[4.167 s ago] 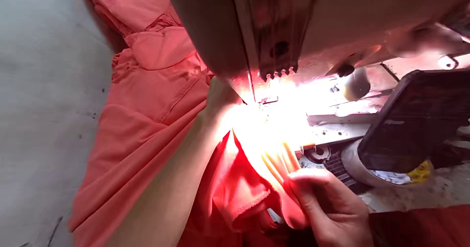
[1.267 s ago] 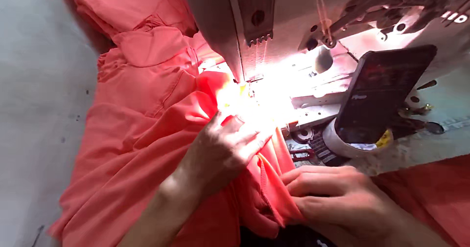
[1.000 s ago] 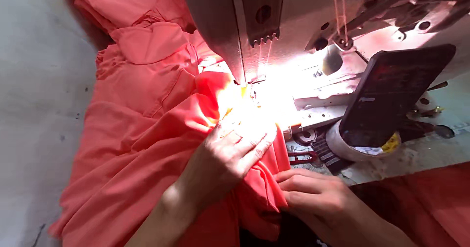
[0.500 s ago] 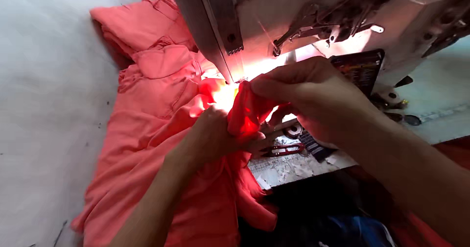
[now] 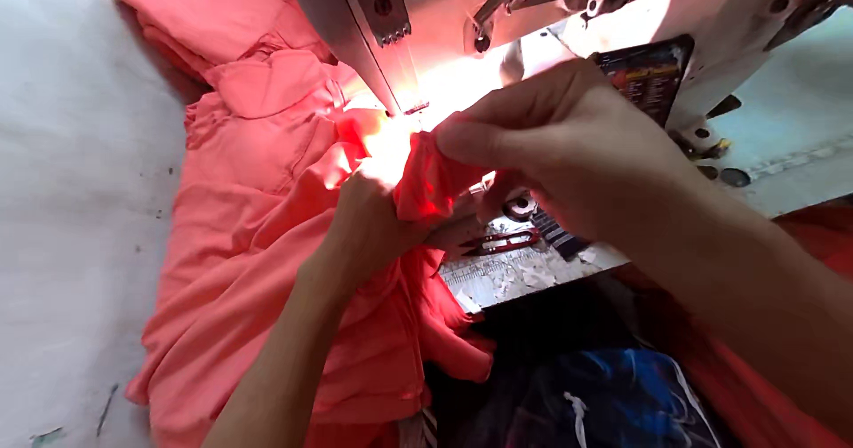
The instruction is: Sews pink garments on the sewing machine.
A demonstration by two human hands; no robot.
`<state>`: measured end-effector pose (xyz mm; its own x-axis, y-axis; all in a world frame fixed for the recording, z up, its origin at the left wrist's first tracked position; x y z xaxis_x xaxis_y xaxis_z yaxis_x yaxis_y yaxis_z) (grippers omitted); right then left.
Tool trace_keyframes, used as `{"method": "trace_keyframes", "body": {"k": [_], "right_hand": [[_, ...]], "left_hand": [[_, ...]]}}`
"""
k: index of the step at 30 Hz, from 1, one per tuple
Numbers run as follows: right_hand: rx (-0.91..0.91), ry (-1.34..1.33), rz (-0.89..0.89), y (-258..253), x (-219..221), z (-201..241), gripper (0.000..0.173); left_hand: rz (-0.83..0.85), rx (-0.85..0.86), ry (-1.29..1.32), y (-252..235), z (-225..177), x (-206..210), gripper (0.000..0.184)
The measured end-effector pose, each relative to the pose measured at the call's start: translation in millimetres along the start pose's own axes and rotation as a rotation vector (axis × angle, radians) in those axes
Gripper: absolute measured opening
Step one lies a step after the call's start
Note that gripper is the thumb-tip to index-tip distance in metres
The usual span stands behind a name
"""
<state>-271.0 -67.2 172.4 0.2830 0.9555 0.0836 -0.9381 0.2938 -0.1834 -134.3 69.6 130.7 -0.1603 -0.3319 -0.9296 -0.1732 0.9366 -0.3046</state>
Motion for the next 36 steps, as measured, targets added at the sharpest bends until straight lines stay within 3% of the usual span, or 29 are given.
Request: {"method": "trace_keyframes", "body": {"k": [4,9,14,23,25,30,33,36], "right_hand": [[-0.124,0.086,0.096,36.1,-2.9,-35.1,0.013],[-0.292,0.157,0.232,62.1,-1.6,-68.9,0.012],[-0.290,0.205,0.211,79.3,4.2,-84.8,0.012],[-0.231,0.178,0.065,37.1,-2.4,-60.2,0.015],[-0.143,0.121,0.001,19.9,-9.6,-46.5,0.011],[0.086,-0.103,-0.118,-19.5,-17.8,-27.0,0.013],[0.134,-0.133,-0.180,-23.7,-11.7,-21.9,0.013],[0.147,-0.157,-0.209,-20.9,-10.6,-23.1,0.012]], "left_hand": [[-0.080,0.205,-0.065,3.8,-9.6,11.3,0.015],[-0.034,0.351,-0.125,11.1,-16.1,16.2,0.031],[-0.033,0.415,-0.111,18.1,-10.0,21.1,0.035],[0.129,0.328,0.083,-8.4,20.8,-3.4,0.022],[0.132,0.297,0.157,-15.6,25.4,-8.3,0.017],[0.338,0.063,0.490,-33.3,37.8,-19.8,0.010],[0.420,-0.014,0.528,-37.0,41.0,-19.5,0.014],[0.337,-0.004,0.419,-35.4,35.2,-15.2,0.028]]}}
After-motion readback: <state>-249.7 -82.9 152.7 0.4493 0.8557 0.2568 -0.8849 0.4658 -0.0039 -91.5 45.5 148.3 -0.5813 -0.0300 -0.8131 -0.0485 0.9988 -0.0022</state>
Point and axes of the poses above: each hand's wrist, its own y-axis away from the middle knuckle, its own x-axis out of the palm, z = x × y, the point moved 3 cm from there along -y, towards the middle knuckle, and after that the axes turned 6 degrees about z, right-handed, at the moved point
